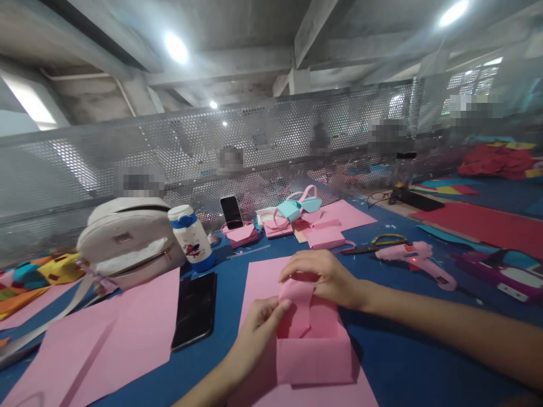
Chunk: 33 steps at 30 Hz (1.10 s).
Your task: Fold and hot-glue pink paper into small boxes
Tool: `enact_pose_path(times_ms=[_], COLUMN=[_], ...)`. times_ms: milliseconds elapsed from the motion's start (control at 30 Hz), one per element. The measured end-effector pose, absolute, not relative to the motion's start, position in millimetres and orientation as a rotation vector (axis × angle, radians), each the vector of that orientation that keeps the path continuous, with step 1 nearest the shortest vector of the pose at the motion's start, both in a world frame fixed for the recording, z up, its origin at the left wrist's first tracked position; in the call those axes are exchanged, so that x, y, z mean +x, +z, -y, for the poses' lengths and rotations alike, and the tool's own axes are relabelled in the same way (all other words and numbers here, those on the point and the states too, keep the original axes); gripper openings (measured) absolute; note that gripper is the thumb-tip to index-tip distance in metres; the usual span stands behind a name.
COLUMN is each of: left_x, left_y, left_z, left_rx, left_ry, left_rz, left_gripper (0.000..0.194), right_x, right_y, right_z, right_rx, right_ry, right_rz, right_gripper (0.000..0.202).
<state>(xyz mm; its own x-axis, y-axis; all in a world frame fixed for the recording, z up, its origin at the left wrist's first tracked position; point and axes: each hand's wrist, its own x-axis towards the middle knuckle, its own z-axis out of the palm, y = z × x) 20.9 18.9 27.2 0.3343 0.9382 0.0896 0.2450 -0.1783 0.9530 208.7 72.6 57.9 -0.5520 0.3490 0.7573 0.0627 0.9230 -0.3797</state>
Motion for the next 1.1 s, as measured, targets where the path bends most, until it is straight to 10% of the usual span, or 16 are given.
enact_pose_path(times_ms=[1100], left_x=[18.6], left_y=[32.3], left_z=[-18.5], left_rx=[1.625], left_ry=[0.965], left_rz=[-1.034], left_gripper=[0.051], right_x=[208.8], right_y=[68.7], right_z=[-74.8], right_rx=[-0.262], right_ry=[0.318], right_rz=[2.234], right_gripper=[0.013])
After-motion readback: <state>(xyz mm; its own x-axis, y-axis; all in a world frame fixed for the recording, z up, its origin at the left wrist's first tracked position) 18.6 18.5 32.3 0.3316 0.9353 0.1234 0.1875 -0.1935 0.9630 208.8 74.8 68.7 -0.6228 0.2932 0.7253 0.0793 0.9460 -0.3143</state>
